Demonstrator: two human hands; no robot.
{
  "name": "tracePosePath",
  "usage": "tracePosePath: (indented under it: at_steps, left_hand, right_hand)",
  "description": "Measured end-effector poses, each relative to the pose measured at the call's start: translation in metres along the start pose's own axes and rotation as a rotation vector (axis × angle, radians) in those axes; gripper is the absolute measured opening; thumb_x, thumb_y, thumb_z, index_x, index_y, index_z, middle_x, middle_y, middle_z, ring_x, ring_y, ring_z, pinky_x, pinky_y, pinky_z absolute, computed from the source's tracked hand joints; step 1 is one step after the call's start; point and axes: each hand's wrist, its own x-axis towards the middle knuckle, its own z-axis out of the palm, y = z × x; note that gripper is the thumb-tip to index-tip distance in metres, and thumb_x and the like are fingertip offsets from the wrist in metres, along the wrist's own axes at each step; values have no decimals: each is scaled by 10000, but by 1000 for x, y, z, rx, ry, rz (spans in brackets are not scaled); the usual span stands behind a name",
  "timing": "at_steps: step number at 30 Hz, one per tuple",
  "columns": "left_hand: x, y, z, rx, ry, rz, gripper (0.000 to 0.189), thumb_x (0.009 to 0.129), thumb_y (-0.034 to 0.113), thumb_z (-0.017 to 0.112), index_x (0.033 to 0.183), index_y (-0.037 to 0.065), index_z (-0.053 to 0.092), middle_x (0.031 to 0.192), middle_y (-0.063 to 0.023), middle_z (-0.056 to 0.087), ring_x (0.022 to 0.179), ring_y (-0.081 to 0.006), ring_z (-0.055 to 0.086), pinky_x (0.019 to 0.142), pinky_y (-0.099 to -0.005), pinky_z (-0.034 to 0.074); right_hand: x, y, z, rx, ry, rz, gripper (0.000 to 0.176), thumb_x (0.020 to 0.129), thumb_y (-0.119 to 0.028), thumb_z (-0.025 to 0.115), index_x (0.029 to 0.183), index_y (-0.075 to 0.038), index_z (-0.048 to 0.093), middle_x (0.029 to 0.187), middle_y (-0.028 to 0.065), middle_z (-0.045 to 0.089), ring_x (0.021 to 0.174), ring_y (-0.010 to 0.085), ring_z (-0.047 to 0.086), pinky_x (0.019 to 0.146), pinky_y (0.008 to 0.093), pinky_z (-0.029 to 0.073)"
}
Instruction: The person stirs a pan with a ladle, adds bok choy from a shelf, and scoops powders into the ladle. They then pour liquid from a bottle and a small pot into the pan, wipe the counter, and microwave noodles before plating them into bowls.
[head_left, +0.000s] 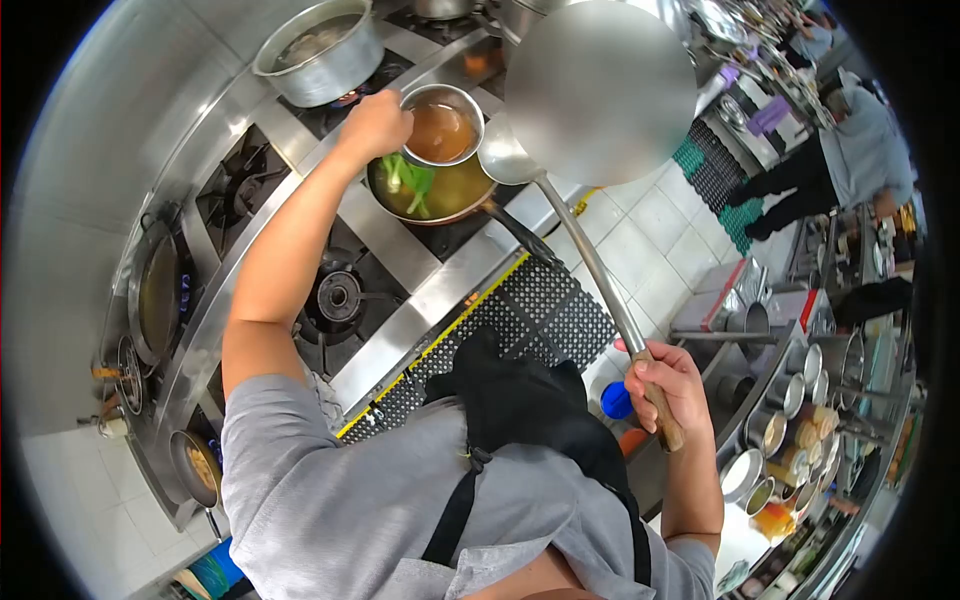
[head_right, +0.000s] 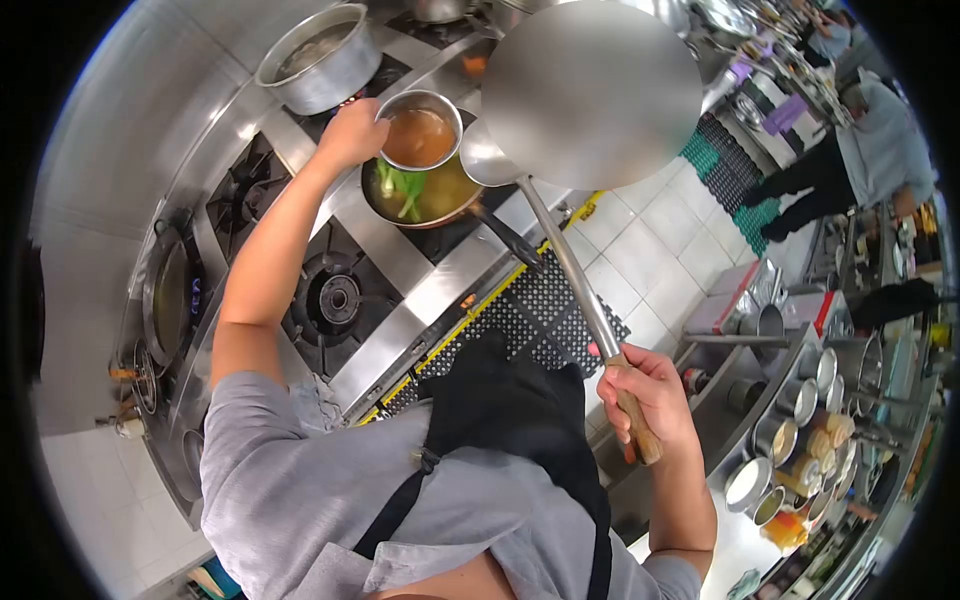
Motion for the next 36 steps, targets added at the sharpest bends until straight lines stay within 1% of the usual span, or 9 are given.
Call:
tracePosePath:
  at_steps: [2,5,10,13,18,21,25,27,36]
  left_hand:
    - [5,-25,5,53,33,-59,309,786,166,510,983,-38,633,1003,-299,629,969,-427,618,877,-480,487]
    - [10,-52,18,20,68,-103,285,789,192,519,949,-18,625,982,-293,627,969,-425,608,866,-485,477]
    - [6,-67,22,50,42,-160,295,781,171,515,960,-34,628,986,-302,628,973,-439,609,882,-491,477]
    - [6,-73,30,60,44,-145,288,783,162,513,953,-37,633,987,-302,629,969,-439,612,880,-484,482]
    - [5,-77,38,129,145,-41,220,794,143,525,875,-30,634,878,-284,648,848,-434,644,777,-492,521]
    - [6,-79,41,149,202,7,199,794,138,531,847,-24,631,835,-276,650,805,-432,650,743,-500,527]
    - [7,-78,43,158,217,19,200,795,132,525,854,-26,633,831,-276,650,799,-432,652,733,-501,529]
    - [8,-76,43,178,205,28,200,794,126,520,859,-24,635,827,-275,651,780,-432,655,715,-502,534]
    - [12,-75,40,179,200,42,211,781,128,520,861,-27,638,832,-280,650,785,-434,656,719,-503,534]
  right_hand:
    - [18,-8,15,-20,-23,22,318,872,-81,533,1153,67,547,635,69,517,376,108,431,314,250,343]
    - [37,-19,33,-52,-34,66,304,872,-84,532,1139,60,557,642,70,520,382,108,432,323,253,339]
    - [53,-29,58,-100,-31,124,282,871,-89,537,1118,43,574,650,69,523,390,107,432,336,255,331]
    - [57,-32,65,-133,-16,154,275,871,-92,538,1111,36,576,654,70,525,391,106,432,332,255,334]
    - [56,-34,71,-133,-49,169,274,869,-100,545,1104,40,574,654,67,524,393,104,433,327,257,338]
    - [54,-34,73,-119,-55,170,274,870,-103,547,1100,41,575,655,66,522,394,105,433,326,256,336]
    - [53,-34,73,-108,-56,176,267,869,-102,551,1090,45,579,655,66,519,397,104,430,336,249,334]
    - [54,-34,73,-178,-27,164,284,884,-139,545,1116,25,563,633,48,508,375,89,399,295,247,296]
    - [53,-35,72,-162,-47,154,257,881,-131,550,1089,18,568,618,53,507,375,96,407,294,249,302]
